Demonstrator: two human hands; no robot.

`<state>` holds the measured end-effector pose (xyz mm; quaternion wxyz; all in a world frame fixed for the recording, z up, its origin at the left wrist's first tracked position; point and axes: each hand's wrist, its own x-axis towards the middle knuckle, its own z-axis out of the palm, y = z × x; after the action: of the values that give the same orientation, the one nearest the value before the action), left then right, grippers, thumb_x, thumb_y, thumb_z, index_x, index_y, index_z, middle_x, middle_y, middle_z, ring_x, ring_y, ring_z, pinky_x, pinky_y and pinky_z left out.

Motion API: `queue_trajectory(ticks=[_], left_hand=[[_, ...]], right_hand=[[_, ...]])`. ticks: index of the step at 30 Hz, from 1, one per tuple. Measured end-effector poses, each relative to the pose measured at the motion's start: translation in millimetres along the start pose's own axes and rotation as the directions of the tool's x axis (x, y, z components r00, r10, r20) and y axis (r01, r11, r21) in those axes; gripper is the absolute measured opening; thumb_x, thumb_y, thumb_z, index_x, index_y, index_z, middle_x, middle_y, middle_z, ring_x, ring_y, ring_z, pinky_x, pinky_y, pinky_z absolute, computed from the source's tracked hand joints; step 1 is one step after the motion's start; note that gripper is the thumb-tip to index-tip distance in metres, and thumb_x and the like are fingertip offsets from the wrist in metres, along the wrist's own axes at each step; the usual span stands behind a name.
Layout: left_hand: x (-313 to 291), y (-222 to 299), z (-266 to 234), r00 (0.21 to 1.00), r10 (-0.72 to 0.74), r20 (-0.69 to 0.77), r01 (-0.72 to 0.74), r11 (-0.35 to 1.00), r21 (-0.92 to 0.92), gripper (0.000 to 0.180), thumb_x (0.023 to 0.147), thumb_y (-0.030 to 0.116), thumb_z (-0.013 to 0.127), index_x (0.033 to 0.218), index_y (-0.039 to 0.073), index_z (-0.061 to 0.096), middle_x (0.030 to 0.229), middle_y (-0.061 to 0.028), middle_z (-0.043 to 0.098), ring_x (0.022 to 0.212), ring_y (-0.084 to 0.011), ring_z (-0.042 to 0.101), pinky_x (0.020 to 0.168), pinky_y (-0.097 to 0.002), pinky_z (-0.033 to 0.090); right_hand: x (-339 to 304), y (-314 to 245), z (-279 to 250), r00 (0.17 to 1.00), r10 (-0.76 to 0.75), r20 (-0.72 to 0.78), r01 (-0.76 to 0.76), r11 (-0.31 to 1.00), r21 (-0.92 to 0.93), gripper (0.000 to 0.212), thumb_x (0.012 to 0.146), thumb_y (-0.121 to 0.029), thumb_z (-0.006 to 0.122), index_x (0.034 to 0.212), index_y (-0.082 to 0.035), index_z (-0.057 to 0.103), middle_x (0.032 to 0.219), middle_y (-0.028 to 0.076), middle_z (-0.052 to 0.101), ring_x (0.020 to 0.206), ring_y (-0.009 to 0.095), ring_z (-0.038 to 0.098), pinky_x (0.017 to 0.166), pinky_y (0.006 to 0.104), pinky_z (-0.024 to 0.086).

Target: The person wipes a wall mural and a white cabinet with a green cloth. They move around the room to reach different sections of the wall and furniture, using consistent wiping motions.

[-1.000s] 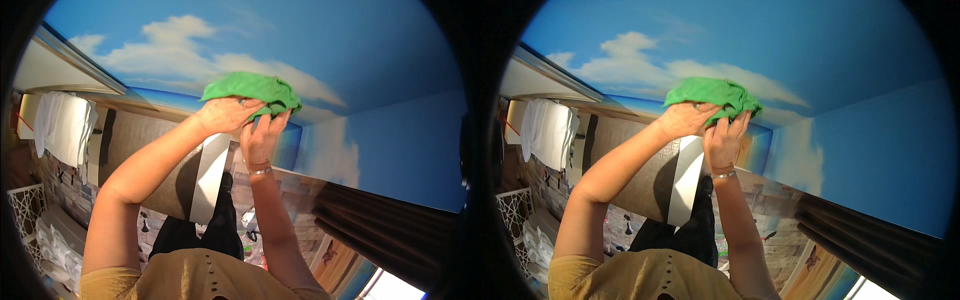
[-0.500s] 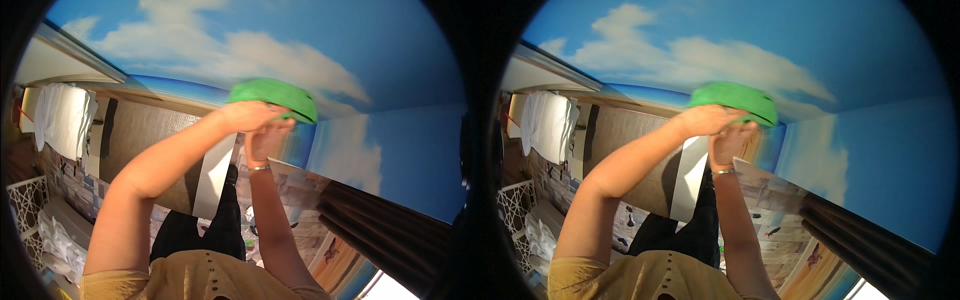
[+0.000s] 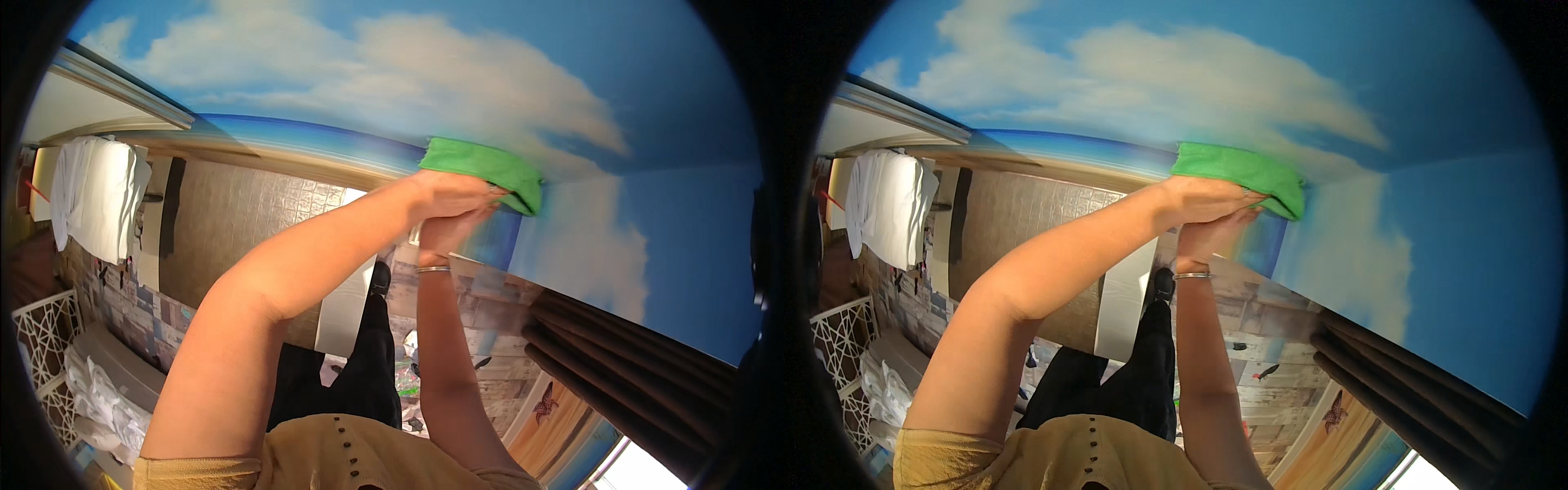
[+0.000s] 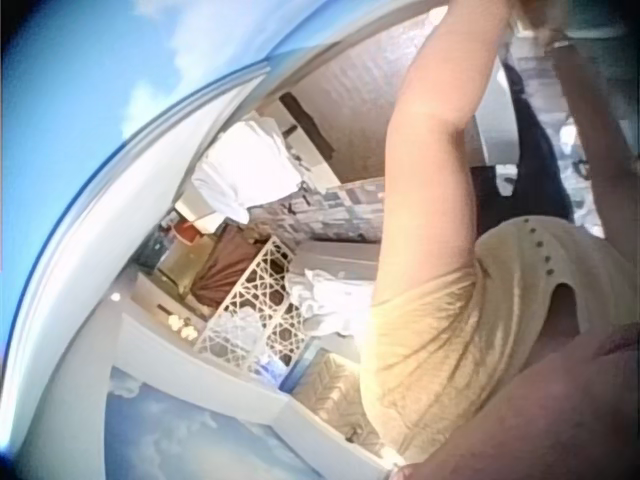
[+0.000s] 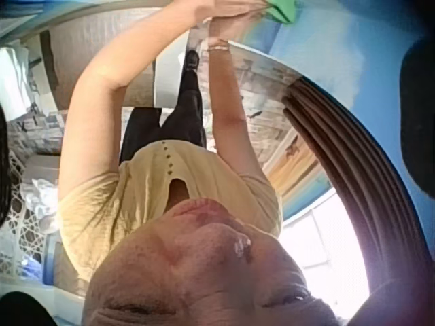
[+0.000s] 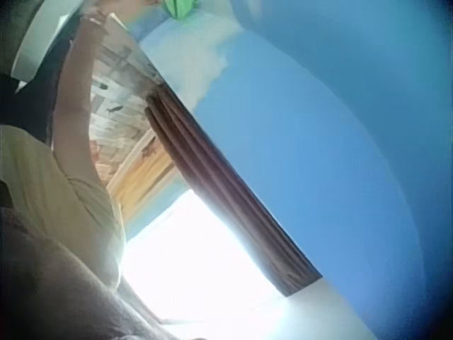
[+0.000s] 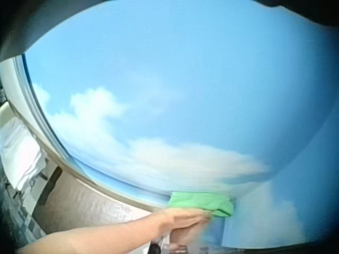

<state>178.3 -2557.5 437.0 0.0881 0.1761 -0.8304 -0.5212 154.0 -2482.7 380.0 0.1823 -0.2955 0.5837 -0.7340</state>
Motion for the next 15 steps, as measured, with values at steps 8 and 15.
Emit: queue_trajectory(ticks=[8, 15], left_hand=[[-61.2, 9.1, -73.2, 0.887, 0.459, 0.053, -0.304, 0.493, 0.815, 0.057, 0.086, 0.016, 0.058, 0.142, 0.007, 0.051, 0.123, -0.0058, 0.066, 0.098, -0.0183, 0.067, 0.081, -0.033, 0.053], [13.3, 22.3, -4.3, 0.991, 0.132, 0.011, -0.129, 0.942, 0.309, 0.039, 0.093, 0.02, 0.054, 0.132, 0.016, 0.06, 0.129, -0.0014, 0.063, 0.102, -0.0204, 0.065, 0.086, -0.0346, 0.053]], right_hand=[[-22.8, -35.2, 36.1, 0.94, -0.299, 0.165, 0.328, 0.659, -0.677, 0.059, 0.087, -0.015, 0.065, 0.135, 0.005, 0.039, 0.132, 0.03, 0.043, 0.124, 0.048, 0.038, 0.104, 0.056, 0.03], [0.8, 36.6, -24.9, 0.961, -0.266, -0.077, 0.134, 0.692, -0.71, 0.063, 0.096, -0.028, 0.058, 0.146, -0.001, 0.031, 0.144, 0.019, 0.039, 0.134, 0.037, 0.036, 0.111, 0.0522, 0.031]])
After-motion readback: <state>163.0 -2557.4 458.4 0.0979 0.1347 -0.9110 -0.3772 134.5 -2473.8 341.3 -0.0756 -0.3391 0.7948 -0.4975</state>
